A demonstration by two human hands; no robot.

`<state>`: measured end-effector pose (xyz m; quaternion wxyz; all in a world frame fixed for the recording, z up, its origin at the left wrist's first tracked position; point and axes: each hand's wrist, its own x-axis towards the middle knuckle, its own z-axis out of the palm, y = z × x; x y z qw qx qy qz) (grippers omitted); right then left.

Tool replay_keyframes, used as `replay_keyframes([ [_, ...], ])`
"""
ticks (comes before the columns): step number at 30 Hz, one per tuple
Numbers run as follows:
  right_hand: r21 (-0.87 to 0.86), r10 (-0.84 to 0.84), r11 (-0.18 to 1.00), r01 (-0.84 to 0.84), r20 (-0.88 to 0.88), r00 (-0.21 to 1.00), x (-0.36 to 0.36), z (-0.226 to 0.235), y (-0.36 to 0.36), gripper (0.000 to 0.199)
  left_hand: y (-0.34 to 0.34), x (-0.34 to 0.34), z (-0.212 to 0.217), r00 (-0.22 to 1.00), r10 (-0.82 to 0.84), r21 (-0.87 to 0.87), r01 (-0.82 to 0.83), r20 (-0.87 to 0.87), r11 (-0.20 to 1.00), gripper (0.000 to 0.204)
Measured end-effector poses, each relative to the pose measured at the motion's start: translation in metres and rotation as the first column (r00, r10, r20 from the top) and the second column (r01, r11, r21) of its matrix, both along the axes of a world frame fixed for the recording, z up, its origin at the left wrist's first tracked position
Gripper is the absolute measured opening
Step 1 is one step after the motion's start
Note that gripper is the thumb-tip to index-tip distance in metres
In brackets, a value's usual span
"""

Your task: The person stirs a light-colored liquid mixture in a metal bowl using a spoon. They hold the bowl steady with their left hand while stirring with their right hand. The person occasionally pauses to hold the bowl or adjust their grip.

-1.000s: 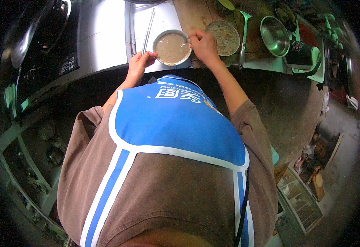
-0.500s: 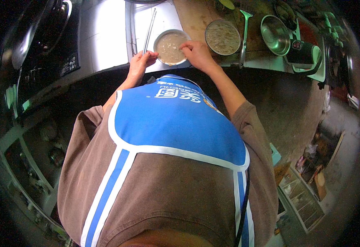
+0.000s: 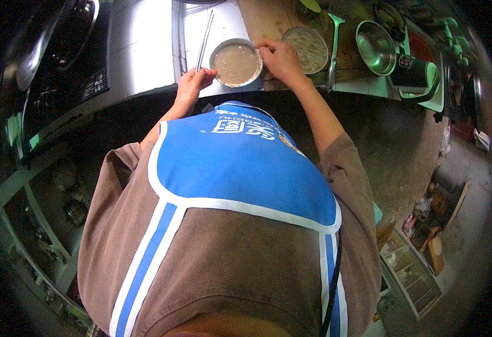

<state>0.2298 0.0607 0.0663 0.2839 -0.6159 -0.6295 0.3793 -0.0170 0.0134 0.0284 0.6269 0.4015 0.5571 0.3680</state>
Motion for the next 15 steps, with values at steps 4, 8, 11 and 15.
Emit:
replay_keyframes([
  [4,-0.062,-0.060,0.996,0.064,0.057,0.997,0.005,0.001,-0.015,0.021,0.000,-0.001,-0.003,1.000,0.007,-0.006,-0.007,0.026,1.000,0.033],
  [8,-0.124,-0.135,0.984,0.127,-0.058,0.989,0.004,-0.014,-0.036,0.020,0.000,-0.001,-0.004,0.999,-0.005,-0.005,0.006,0.044,1.000,0.033],
  [11,-0.196,-0.158,0.971,0.134,-0.109,0.982,-0.002,-0.011,-0.044,0.018,0.000,0.000,0.002,0.999,-0.005,-0.012,0.005,0.042,1.000,0.033],
  [15,-0.168,-0.100,0.983,0.077,-0.131,0.986,-0.011,-0.006,-0.047,0.017,0.000,-0.002,0.004,0.999,-0.017,-0.002,0.017,0.038,1.000,0.033],
])
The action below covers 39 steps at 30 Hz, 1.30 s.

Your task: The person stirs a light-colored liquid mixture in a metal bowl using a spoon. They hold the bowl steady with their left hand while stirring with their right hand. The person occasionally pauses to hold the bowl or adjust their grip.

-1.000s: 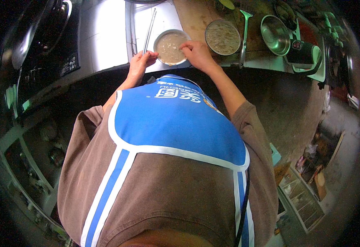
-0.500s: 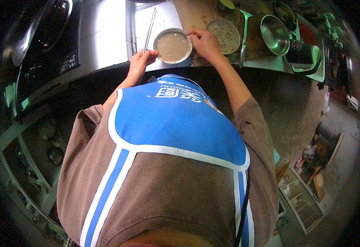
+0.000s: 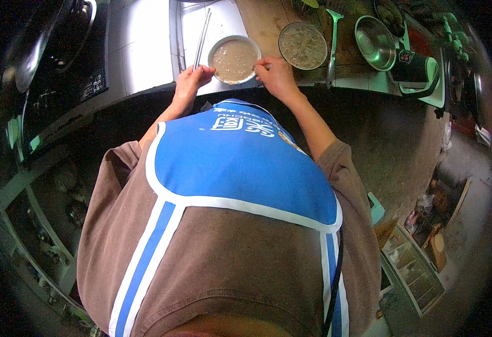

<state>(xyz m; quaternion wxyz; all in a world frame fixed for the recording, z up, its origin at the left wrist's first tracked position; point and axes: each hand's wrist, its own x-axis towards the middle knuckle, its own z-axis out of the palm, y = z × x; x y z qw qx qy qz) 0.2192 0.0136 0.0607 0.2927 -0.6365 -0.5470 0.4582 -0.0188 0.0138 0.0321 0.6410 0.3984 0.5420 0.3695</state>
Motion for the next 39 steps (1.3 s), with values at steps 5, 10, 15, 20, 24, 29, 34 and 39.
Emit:
replay_keyframes([
  [5,-0.134,0.056,0.989,-0.062,-0.047,0.997,-0.021,0.012,-0.001,0.022,0.000,-0.001,-0.001,0.999,0.020,-0.008,-0.020,0.043,1.000,0.032],
  [10,-0.131,0.129,0.983,-0.126,0.008,0.992,-0.029,0.014,0.006,0.025,-0.001,0.000,0.008,0.997,0.064,-0.048,-0.061,0.050,0.997,0.031],
  [15,-0.266,-0.032,0.963,-0.035,-0.241,0.970,-0.030,0.018,0.004,0.026,-0.001,0.000,0.005,0.995,0.077,-0.048,-0.074,0.065,0.996,0.031],
  [20,-0.286,-0.041,0.957,-0.044,-0.283,0.958,-0.024,0.009,0.003,0.024,-0.002,0.000,-0.001,0.993,0.071,-0.014,-0.071,0.089,0.997,0.029],
  [24,-0.267,-0.022,0.962,-0.062,-0.300,0.954,-0.016,0.006,-0.007,0.024,-0.002,0.000,0.000,0.996,0.066,-0.024,-0.065,0.063,0.998,0.029],
  [29,-0.199,-0.016,0.979,-0.030,-0.226,0.974,-0.010,0.003,-0.021,0.023,-0.003,0.001,-0.001,0.997,0.060,0.021,-0.061,0.049,0.998,0.030],
  [34,-0.013,0.040,0.999,-0.041,-0.073,0.997,-0.010,0.006,-0.026,0.021,-0.003,0.000,-0.003,0.998,0.052,0.036,-0.054,0.045,0.998,0.031],
  [39,-0.049,-0.083,0.996,0.075,-0.180,0.980,-0.016,0.010,-0.027,0.023,-0.002,-0.001,0.002,0.998,0.030,-0.027,-0.029,0.057,0.999,0.032],
])
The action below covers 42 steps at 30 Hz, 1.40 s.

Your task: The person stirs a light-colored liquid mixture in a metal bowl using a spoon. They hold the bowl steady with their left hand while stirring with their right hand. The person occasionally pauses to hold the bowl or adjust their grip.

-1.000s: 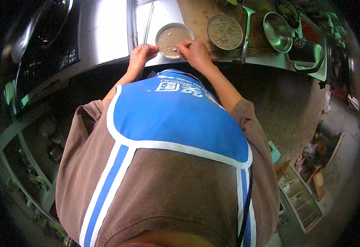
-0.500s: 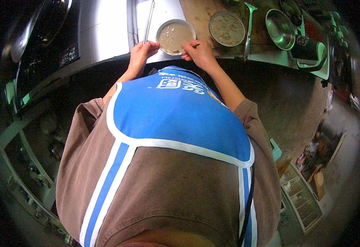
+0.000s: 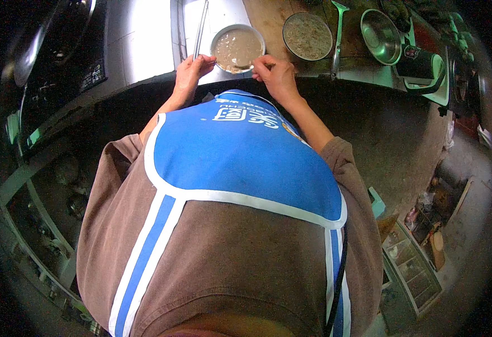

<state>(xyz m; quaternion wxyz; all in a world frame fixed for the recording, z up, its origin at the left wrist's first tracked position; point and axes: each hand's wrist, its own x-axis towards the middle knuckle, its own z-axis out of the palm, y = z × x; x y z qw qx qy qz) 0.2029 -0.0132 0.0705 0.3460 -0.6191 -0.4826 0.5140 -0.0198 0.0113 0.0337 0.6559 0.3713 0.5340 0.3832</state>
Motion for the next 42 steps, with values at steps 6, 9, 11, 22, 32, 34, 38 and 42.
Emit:
replay_keyframes([
  [6,-0.018,0.008,1.000,-0.009,-0.082,0.997,-0.016,0.007,0.007,0.022,-0.002,0.002,0.001,0.999,0.025,0.073,-0.023,-0.026,0.997,0.032],
  [9,0.022,0.048,0.999,-0.048,-0.020,0.999,-0.020,0.013,0.003,0.021,-0.001,0.004,0.004,0.999,0.042,0.017,-0.041,-0.022,0.999,0.032],
  [11,0.055,0.072,0.996,-0.073,0.034,0.997,-0.019,0.012,-0.002,0.021,-0.001,0.005,0.004,0.999,0.039,0.013,-0.039,-0.019,0.999,0.032],
  [22,0.082,0.171,0.977,-0.198,0.257,0.951,0.006,0.006,-0.005,0.019,0.000,0.004,0.003,0.998,0.013,0.048,-0.010,-0.059,0.999,0.034],
  [32,0.023,0.067,0.997,-0.070,0.110,0.992,0.001,0.002,0.005,0.020,0.001,0.004,0.009,0.999,0.009,-0.029,-0.010,-0.033,1.000,0.029],
  [34,-0.039,0.015,0.999,-0.016,-0.030,0.999,-0.008,0.006,0.007,0.022,0.001,0.004,0.009,1.000,0.007,-0.029,-0.007,-0.024,1.000,0.029],
  [38,-0.030,0.003,1.000,-0.006,-0.114,0.994,-0.022,-0.002,0.011,0.022,0.002,0.004,0.011,1.000,0.004,-0.045,-0.005,-0.024,0.999,0.030],
  [42,-0.008,0.010,1.000,-0.012,-0.169,0.986,-0.029,-0.002,0.007,0.023,0.000,0.003,0.006,0.999,0.027,0.034,-0.025,-0.037,0.999,0.034],
])
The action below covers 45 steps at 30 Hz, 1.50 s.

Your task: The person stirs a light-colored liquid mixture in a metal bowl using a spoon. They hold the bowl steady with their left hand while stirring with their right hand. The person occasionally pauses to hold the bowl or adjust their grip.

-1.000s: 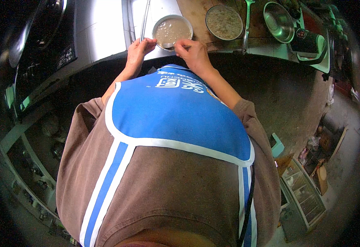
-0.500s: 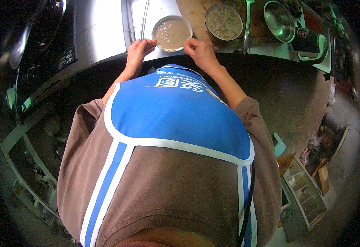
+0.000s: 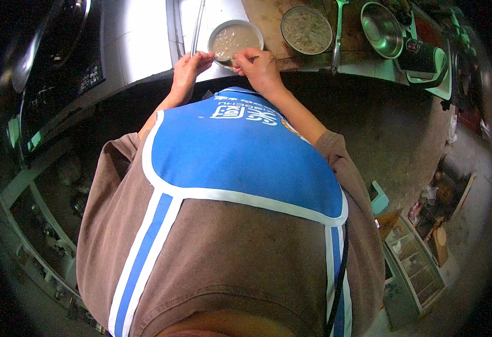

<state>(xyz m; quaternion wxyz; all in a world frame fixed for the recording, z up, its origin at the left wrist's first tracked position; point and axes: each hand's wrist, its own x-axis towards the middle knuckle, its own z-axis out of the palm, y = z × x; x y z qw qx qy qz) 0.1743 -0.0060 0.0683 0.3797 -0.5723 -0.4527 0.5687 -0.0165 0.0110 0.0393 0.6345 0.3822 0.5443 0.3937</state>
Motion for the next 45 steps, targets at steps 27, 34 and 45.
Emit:
replay_keyframes([
  [27,0.390,0.142,0.712,-0.584,0.735,0.663,0.057,0.017,0.019,0.009,0.001,0.001,-0.002,1.000,0.003,-0.022,-0.002,0.006,1.000,0.033],
  [34,0.272,0.164,0.769,-0.579,0.791,0.590,0.058,0.018,0.025,0.012,0.001,0.002,-0.001,1.000,0.011,-0.032,-0.011,0.007,0.999,0.033],
  [45,0.172,0.191,0.920,-0.351,0.585,0.789,0.039,0.010,0.004,0.017,0.004,0.002,0.001,0.998,0.034,-0.087,-0.030,0.045,0.996,0.032],
])
